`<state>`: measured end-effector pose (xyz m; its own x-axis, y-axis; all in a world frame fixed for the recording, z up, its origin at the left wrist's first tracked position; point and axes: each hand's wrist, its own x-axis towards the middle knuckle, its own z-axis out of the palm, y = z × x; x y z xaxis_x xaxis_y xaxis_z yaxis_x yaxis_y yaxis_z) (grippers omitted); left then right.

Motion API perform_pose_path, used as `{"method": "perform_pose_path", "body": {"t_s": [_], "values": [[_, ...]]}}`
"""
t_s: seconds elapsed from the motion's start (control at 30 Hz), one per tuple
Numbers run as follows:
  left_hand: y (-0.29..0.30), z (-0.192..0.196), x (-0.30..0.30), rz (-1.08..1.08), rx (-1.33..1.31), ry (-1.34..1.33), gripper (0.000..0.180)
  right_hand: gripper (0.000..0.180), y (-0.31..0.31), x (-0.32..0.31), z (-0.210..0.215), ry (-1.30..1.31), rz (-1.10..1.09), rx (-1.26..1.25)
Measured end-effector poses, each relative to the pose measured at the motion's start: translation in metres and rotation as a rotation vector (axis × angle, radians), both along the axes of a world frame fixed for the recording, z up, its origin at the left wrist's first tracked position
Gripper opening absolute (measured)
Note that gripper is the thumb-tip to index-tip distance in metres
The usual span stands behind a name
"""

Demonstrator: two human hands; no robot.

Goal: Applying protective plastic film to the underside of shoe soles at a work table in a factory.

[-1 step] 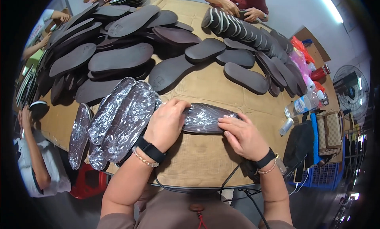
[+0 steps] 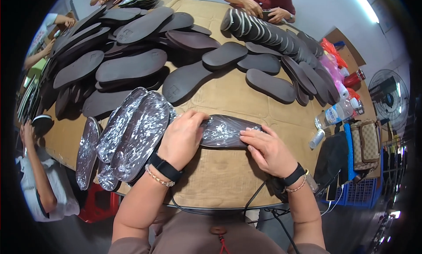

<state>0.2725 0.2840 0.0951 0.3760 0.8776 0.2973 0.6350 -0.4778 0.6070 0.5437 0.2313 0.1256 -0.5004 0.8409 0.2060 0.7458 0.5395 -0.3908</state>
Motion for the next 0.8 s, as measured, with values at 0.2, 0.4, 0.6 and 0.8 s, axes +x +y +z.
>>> {"method": "perform_pose_path", "body": {"t_s": [0.2,0.4,0.6,0.8], "values": [[0.001,0.005,0.001,0.013,-0.042,-0.026,0.029,0.017,0.009,0.019,0.011,0.076,-0.025,0.100],[0.005,0.001,0.004,0.027,0.003,-0.053,0.034,0.011,0.010,0.027,-0.014,0.209,-0.148,-0.011],[0.008,-0.001,0.004,0.068,-0.058,-0.113,0.044,0.031,0.011,0.026,-0.019,0.311,-0.412,-0.184],[0.017,0.014,0.007,-0.016,-0.376,-1.035,0.058,0.030,0.006,0.037,-0.032,0.814,-0.253,-0.879]]}}
